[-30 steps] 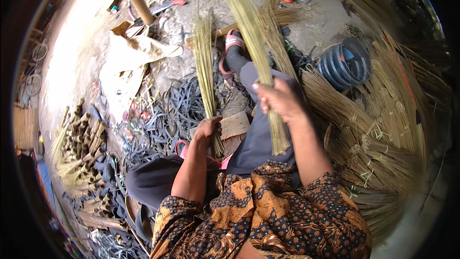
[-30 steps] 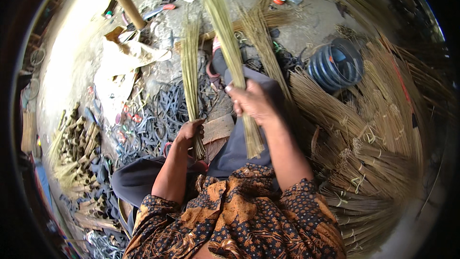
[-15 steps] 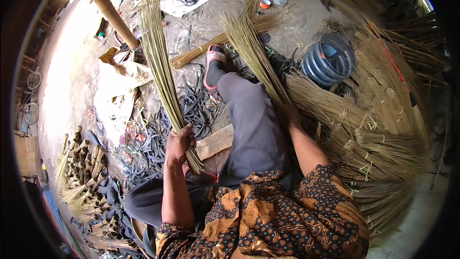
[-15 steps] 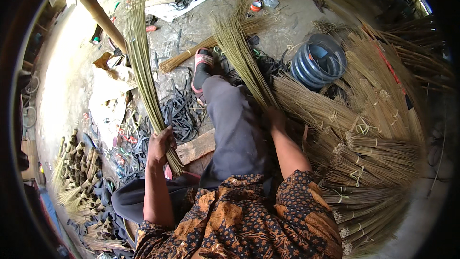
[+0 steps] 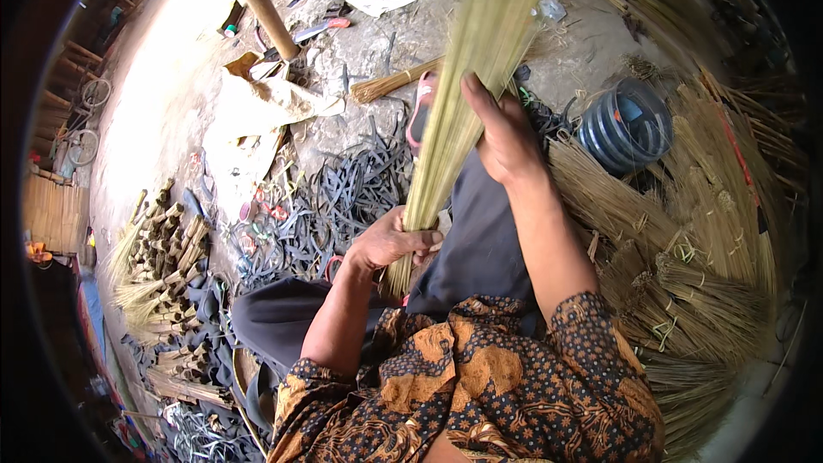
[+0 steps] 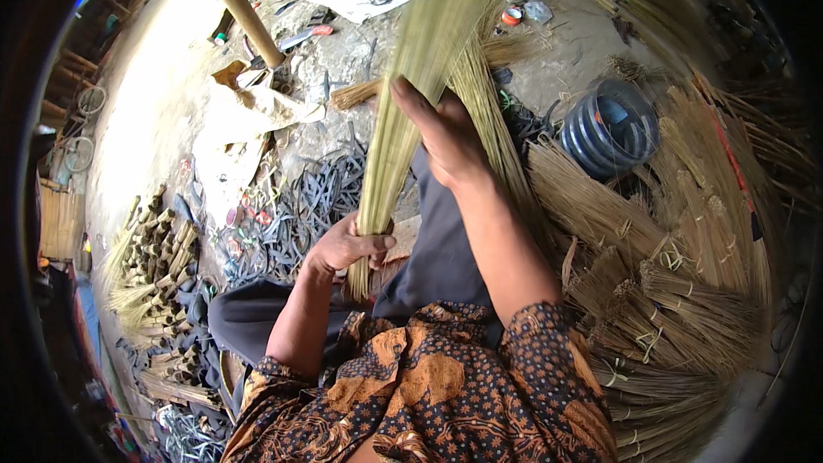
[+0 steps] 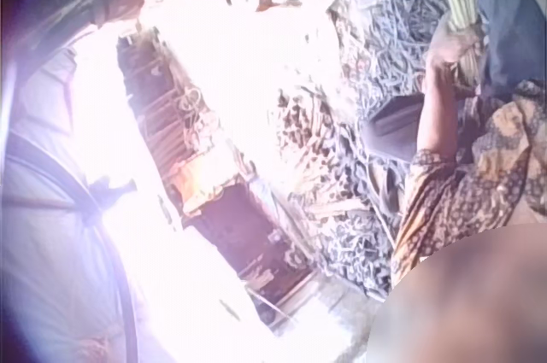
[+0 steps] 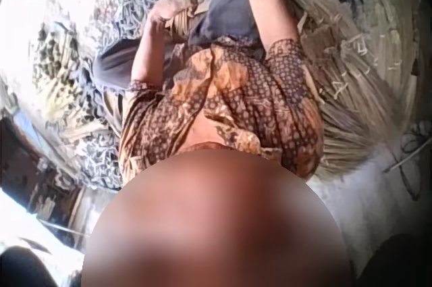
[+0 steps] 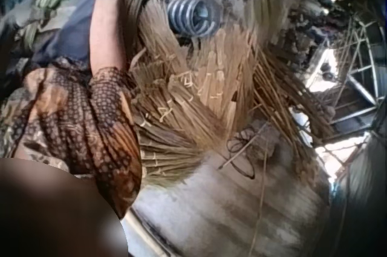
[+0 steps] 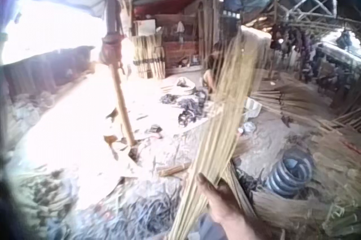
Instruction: The person gathers thin sticks, aligns them into a bundle, and ties them with a rubber band. The person repeats this process multiple times, placing each finished bundle aside.
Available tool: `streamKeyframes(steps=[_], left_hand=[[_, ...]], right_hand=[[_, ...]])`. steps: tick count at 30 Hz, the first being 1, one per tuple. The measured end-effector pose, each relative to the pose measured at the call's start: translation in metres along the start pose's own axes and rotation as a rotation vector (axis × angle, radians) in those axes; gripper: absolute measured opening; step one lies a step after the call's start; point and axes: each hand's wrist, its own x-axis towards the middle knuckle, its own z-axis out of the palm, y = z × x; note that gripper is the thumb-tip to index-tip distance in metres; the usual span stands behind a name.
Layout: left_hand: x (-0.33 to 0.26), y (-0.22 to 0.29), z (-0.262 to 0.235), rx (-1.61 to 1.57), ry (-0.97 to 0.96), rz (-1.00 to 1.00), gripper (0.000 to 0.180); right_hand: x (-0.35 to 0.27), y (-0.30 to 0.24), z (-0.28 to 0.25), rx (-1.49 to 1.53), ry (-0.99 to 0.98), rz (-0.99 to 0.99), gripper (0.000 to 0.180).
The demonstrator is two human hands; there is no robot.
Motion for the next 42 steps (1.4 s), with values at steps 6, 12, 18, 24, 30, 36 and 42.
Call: streamKeyframes(steps=[6,12,18,24,30,36,42], left_hand=[[0.003,0.002,0.005,0.402,0.454,0.488,0.044],[0.019,-0.046,-0.021,0.553,0.705,0.699,0.033],[0.036,-0.111,-0.042,0.5,0.74,0.644,0.045],[0.048,-0.12,-0.047,0.52,0.794,0.716,0.043],[0.073,-0.134,-0.047,0.508,0.741,0.683,0.043],[0.077,-0.153,-0.038,0.47,0.763,0.632,0.04],[0.09,-0.154,-0.04,0.481,0.759,0.665,0.036]], right_hand=[[-0.018,0.027,0.073,-0.25,-0.033,-0.117,0.028],[-0.052,0.087,0.085,-0.406,-0.226,-0.106,0.021],[-0.071,0.141,0.068,-0.612,-0.3,0.102,0.025],[-0.062,0.146,0.058,-0.63,-0.323,-0.006,0.025],[-0.064,0.143,0.049,-0.776,-0.27,0.121,0.028],[-0.07,0.147,0.034,-0.735,-0.301,0.095,0.03],[-0.07,0.151,0.028,-0.818,-0.207,0.051,0.028]])
